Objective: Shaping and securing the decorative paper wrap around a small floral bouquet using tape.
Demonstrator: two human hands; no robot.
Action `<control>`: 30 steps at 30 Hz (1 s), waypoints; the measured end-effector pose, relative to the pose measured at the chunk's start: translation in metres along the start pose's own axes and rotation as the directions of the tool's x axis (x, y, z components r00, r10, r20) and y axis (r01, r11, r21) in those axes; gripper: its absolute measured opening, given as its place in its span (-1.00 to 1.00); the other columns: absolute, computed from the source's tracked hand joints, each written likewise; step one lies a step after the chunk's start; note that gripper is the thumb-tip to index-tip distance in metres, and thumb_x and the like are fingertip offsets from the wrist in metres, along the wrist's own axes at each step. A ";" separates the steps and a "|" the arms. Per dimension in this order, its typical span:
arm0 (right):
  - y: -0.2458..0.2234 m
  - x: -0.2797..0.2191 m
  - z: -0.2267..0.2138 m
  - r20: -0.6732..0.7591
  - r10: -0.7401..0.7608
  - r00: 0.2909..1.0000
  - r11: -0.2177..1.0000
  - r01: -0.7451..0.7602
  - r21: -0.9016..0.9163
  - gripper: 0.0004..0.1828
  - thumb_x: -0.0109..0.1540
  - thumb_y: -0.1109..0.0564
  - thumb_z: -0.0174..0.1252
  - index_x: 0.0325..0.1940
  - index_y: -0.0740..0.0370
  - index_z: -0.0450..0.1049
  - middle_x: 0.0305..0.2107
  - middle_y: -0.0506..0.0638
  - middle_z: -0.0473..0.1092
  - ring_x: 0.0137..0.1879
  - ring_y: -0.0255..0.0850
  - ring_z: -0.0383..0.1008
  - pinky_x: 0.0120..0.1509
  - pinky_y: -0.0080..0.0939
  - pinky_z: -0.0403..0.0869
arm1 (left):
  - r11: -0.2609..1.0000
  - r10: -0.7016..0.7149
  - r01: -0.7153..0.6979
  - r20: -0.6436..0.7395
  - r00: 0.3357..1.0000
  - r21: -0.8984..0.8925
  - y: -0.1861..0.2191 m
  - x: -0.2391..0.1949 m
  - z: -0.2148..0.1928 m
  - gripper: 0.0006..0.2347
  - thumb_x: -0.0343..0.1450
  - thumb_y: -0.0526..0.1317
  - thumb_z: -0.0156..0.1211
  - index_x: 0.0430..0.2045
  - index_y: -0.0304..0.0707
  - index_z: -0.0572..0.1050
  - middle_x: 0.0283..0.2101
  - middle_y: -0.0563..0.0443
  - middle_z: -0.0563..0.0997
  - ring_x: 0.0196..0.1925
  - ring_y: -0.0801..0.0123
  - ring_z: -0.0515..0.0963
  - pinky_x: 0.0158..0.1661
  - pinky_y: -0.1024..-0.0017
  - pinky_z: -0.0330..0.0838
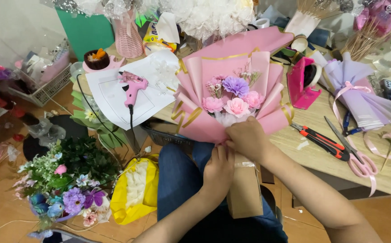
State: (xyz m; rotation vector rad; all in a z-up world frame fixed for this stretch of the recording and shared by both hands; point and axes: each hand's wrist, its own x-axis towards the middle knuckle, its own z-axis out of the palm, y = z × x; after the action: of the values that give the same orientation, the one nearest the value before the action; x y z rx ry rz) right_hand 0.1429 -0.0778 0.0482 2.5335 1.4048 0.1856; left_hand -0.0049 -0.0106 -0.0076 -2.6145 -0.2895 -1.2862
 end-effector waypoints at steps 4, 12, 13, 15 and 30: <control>-0.004 -0.004 -0.001 -0.032 0.044 0.998 0.999 -0.044 0.008 -0.76 0.13 -0.27 0.25 -0.34 -0.18 0.57 -0.46 -0.16 0.54 -0.22 -0.17 0.61 -0.08 -0.10 0.25 | 1.000 -0.004 0.004 0.002 1.000 0.002 0.001 0.000 0.002 -0.87 0.45 -0.31 -0.09 -0.36 -0.08 0.47 -0.37 0.01 0.48 -0.28 0.33 0.55 -0.32 0.63 0.44; -0.010 -0.008 0.000 -0.155 0.061 0.986 0.998 -0.060 0.009 -0.77 0.14 -0.22 0.25 -0.35 -0.10 0.57 -0.49 -0.13 0.55 -0.27 -0.15 0.61 -0.08 -0.09 0.21 | 1.000 -0.024 0.024 -0.006 1.000 -0.003 0.001 0.001 0.002 -0.87 0.44 -0.34 -0.09 -0.39 -0.06 0.45 -0.40 0.04 0.45 -0.33 0.37 0.54 -0.37 0.68 0.43; -0.011 -0.007 0.001 -0.153 0.061 0.986 0.998 -0.060 0.011 -0.77 0.14 -0.22 0.25 -0.35 -0.10 0.57 -0.49 -0.13 0.55 -0.27 -0.15 0.61 -0.08 -0.09 0.21 | 1.000 -0.022 0.022 -0.004 1.000 -0.004 0.000 0.003 -0.002 -0.87 0.44 -0.34 -0.09 -0.39 -0.06 0.45 -0.40 0.04 0.45 -0.33 0.37 0.54 -0.37 0.68 0.43; -0.012 -0.006 0.003 -0.183 0.046 0.982 0.998 -0.054 -0.041 -0.79 0.10 -0.17 0.29 -0.37 -0.07 0.55 -0.50 -0.12 0.54 -0.29 -0.16 0.60 -0.06 -0.07 0.20 | 1.000 -0.025 0.025 -0.008 1.000 -0.002 -0.003 0.008 -0.011 -0.89 0.43 -0.33 -0.06 -0.40 -0.04 0.44 -0.39 0.05 0.45 -0.31 0.38 0.54 -0.35 0.69 0.43; -0.001 0.001 0.011 -0.093 0.093 0.991 0.995 -0.095 -0.023 -0.85 0.09 -0.09 0.25 -0.41 -0.06 0.60 -0.51 -0.13 0.54 -0.29 -0.13 0.60 -0.04 -0.06 0.18 | 0.998 -0.021 0.021 -0.004 1.000 -0.062 -0.002 0.002 -0.005 -0.78 0.46 -0.34 -0.13 -0.18 -0.12 0.53 -0.43 0.04 0.40 -0.34 0.35 0.53 -0.39 0.68 0.43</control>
State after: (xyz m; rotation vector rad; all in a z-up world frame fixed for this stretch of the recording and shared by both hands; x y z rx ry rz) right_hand 0.1445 -0.0782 0.0372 2.6004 1.3059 0.3394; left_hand -0.0079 -0.0098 -0.0029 -2.6668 -0.2810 -1.3283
